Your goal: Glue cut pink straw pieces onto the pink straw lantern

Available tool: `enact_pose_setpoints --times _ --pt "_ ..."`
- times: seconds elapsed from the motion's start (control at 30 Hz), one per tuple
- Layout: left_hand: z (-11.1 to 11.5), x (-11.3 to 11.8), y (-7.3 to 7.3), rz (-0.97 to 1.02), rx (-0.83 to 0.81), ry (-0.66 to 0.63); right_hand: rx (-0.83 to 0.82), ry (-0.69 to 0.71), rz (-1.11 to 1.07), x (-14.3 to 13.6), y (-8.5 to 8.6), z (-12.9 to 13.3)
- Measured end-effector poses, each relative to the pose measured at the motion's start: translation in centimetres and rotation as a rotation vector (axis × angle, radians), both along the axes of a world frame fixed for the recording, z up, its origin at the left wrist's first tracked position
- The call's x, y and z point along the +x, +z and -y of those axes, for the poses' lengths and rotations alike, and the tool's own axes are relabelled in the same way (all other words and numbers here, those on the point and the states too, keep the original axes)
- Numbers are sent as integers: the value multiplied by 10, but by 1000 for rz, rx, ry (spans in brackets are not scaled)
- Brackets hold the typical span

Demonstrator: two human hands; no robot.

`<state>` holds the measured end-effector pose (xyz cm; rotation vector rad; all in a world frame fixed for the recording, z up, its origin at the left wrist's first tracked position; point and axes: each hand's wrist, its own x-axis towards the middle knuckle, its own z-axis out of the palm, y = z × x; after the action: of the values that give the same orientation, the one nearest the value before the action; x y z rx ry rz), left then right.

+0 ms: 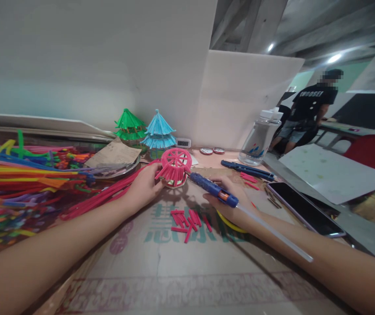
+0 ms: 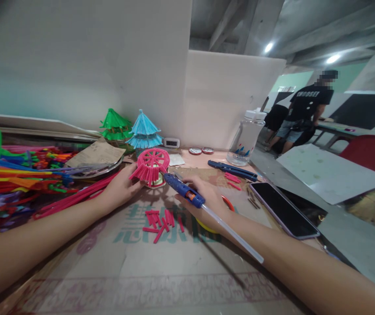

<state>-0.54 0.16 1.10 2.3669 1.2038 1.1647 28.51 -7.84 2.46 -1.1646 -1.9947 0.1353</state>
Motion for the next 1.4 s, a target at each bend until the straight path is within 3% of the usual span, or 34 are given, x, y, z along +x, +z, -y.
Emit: enact_pose_setpoints --times 0.73,0.9,1.0,1.17,1.3,1.4 --pt "5 1 4 -37 70 -8 8 55 -55 0 1 1" --pt "1 0 1 -57 50 7 13 98 -272 -3 2 4" --pt "-5 -1 -4 -23 36 10 -24 98 -370 -3 11 5" --pt "-7 -1 -7 65 -29 -98 -133 -53 -347 1 41 -6" --pt "-4 2 -6 149 -73 -168 -263 -77 -350 12 61 -38" --pt "-3 3 -4 132 -62 -160 -219 -141 -214 21 68 -74"
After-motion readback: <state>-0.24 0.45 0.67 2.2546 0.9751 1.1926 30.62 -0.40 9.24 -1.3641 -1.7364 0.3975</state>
